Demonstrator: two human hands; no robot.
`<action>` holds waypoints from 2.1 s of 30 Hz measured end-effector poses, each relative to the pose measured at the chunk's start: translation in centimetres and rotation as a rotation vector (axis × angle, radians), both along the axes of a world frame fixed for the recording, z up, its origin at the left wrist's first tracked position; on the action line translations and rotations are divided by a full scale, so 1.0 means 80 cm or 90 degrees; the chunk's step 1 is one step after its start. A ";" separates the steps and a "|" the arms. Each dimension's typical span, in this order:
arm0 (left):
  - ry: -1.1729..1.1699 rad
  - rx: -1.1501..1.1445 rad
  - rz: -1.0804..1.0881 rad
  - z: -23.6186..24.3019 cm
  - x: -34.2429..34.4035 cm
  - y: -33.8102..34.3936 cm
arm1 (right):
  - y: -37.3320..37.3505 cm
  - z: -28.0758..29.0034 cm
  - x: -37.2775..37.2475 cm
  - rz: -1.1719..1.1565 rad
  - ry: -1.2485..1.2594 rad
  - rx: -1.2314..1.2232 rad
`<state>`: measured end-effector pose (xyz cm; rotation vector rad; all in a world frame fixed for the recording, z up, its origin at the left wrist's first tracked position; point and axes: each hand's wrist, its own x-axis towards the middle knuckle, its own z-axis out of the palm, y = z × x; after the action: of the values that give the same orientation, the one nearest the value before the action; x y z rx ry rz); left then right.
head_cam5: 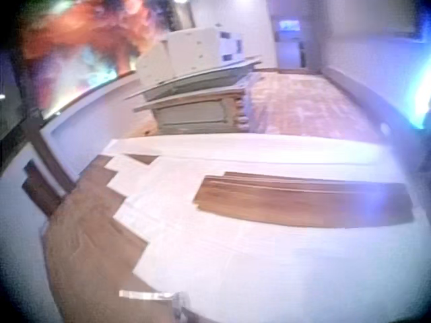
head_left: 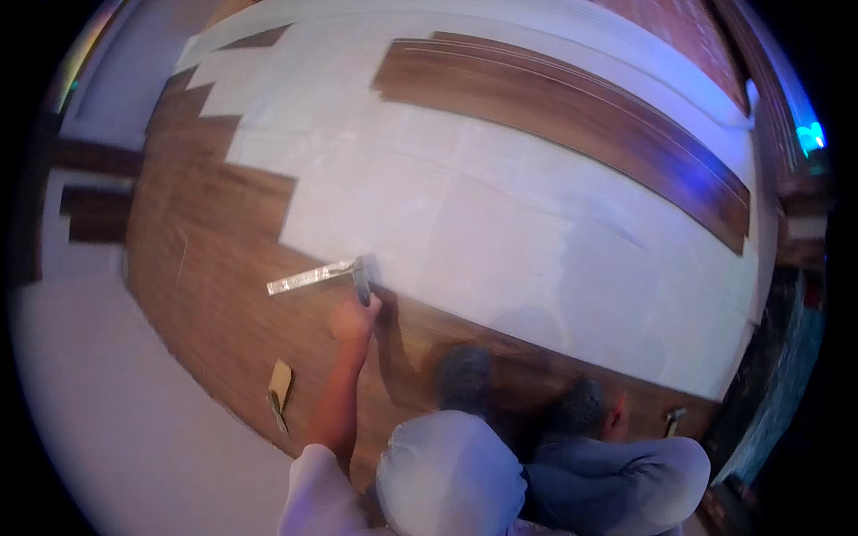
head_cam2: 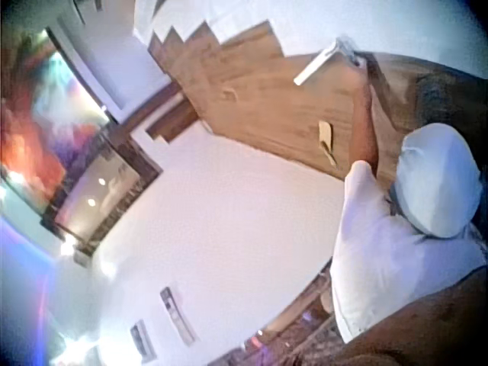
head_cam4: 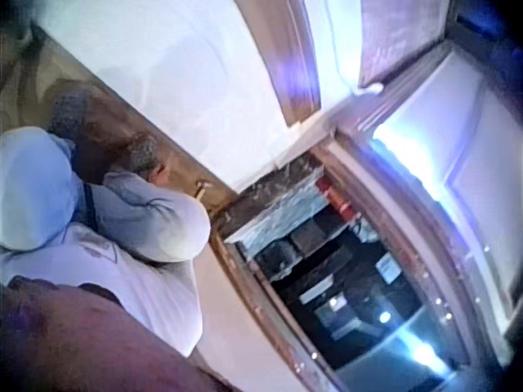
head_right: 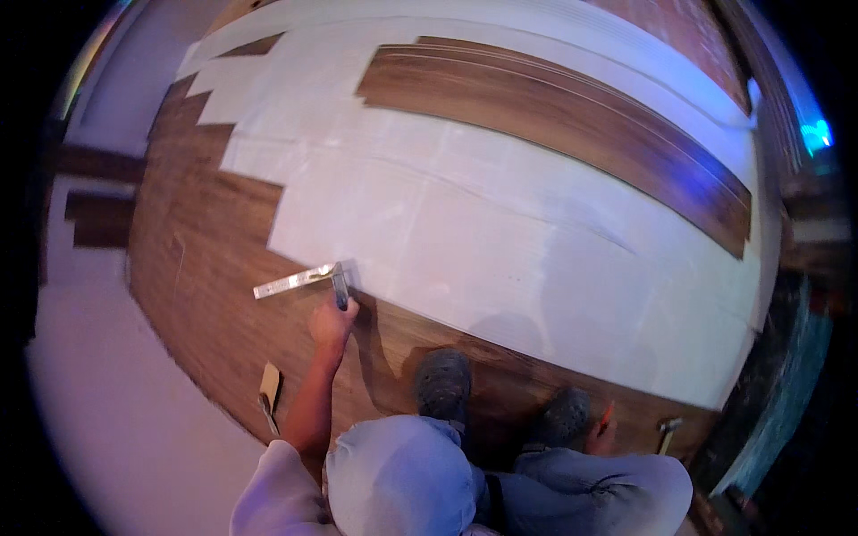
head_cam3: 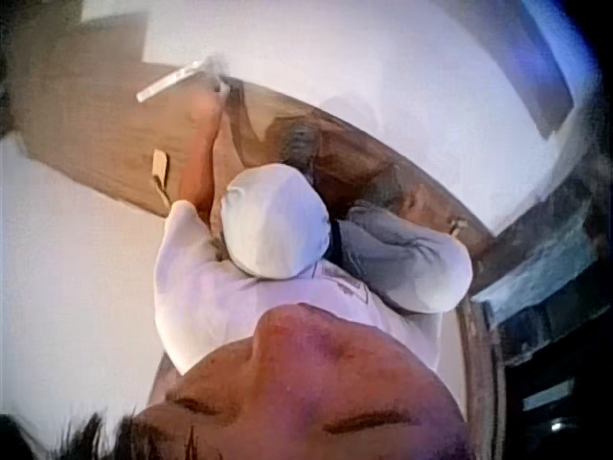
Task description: The person installs wooden planks on the floor by aligning them, hammering them into place, and applying pressure by hand.
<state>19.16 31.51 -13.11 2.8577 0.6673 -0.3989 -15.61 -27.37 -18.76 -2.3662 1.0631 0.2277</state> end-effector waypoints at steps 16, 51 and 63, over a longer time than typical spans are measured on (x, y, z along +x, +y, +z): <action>0.249 0.007 0.102 -0.032 -0.142 0.126 | -0.086 0.046 0.140 0.016 -0.056 0.091; 0.335 -0.395 -0.023 -0.069 0.084 -0.026 | -0.073 0.022 0.727 -0.411 -0.640 0.949; -0.074 -1.413 0.108 -0.015 0.203 -0.205 | 0.029 0.112 0.400 -0.424 -0.560 1.006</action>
<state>35.41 15.07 -14.30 0.6863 0.0836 -0.4292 16.38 -25.06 -9.77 -0.4968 0.6529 -0.1870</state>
